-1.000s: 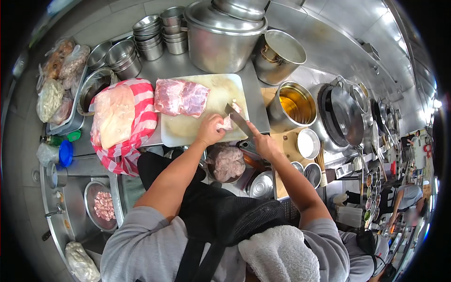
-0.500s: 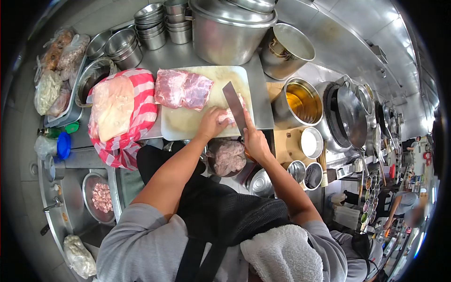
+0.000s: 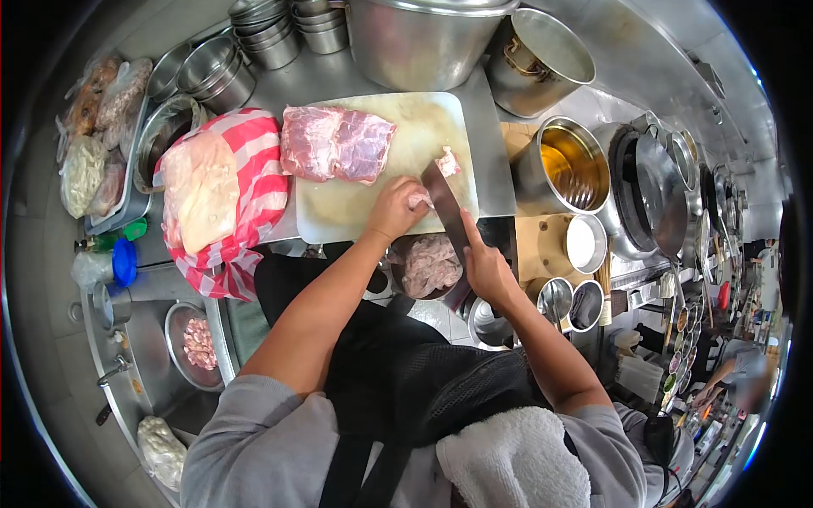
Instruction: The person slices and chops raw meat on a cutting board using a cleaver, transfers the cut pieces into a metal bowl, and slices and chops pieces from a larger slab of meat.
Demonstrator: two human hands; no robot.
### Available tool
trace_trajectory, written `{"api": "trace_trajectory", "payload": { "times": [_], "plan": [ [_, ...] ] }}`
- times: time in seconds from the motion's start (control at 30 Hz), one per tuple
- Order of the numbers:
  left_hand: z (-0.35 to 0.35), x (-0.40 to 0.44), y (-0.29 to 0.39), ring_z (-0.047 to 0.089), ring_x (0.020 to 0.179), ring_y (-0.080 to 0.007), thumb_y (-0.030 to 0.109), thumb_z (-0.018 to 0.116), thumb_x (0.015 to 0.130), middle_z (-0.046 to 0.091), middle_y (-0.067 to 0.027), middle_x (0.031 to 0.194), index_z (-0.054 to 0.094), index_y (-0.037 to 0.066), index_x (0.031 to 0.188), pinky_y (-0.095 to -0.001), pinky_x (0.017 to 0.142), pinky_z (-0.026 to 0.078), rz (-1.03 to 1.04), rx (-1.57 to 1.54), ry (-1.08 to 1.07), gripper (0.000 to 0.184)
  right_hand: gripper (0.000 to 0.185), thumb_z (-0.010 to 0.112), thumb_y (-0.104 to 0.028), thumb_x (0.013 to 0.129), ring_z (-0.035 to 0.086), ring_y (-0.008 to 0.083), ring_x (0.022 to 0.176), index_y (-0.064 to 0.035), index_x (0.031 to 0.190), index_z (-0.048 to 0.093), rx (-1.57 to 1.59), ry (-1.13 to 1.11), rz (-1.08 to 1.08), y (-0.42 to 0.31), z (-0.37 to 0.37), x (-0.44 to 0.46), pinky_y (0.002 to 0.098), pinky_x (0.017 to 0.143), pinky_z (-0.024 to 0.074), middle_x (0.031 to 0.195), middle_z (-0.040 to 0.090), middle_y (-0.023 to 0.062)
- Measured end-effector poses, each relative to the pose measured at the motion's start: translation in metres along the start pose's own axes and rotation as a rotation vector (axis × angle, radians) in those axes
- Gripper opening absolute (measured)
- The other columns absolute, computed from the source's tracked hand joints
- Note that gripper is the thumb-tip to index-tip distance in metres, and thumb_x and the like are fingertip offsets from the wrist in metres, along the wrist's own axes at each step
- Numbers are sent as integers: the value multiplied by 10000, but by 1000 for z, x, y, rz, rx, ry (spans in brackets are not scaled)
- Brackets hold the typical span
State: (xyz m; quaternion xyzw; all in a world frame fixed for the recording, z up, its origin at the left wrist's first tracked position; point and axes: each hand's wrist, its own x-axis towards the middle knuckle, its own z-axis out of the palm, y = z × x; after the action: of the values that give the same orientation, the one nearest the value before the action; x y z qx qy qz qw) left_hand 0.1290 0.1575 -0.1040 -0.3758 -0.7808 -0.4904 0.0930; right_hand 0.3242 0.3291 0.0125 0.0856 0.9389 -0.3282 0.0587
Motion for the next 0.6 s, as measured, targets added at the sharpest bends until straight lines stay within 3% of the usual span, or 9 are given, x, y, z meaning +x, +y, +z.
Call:
{"api": "trace_trajectory", "payload": {
  "times": [0.03,0.23,0.4,0.6],
  "plan": [
    [1,-1,-2,712,1050,-375,80,840,793,731,-141,1104,730,48,1009,-447,918,596,6,3,-2,244,845,535,-46,1049,716,575,816,-236,1786,167,-5,11,6,-1,4,10,658,770,528,850,713,370],
    [9,2,-6,703,1031,-386,78,845,783,727,-149,1116,718,49,1060,-464,915,588,-77,-52,24,307,926,546,0,978,741,560,881,-250,1788,172,-82,78,50,-15,35,110,661,813,556,912,730,379],
    [10,-2,-3,678,1107,-406,98,819,818,707,-157,1116,724,42,1070,-491,959,574,-109,-38,-1,275,921,524,-4,979,750,553,900,-258,1792,172,-60,67,8,0,35,68,655,827,567,935,734,386],
    [9,-1,-6,693,1013,-422,124,824,826,708,-174,1092,724,47,1050,-482,890,589,-110,-31,13,257,924,508,-4,981,750,542,884,-277,1793,160,-90,-65,123,-2,20,24,634,816,575,935,743,365]
  ]
}}
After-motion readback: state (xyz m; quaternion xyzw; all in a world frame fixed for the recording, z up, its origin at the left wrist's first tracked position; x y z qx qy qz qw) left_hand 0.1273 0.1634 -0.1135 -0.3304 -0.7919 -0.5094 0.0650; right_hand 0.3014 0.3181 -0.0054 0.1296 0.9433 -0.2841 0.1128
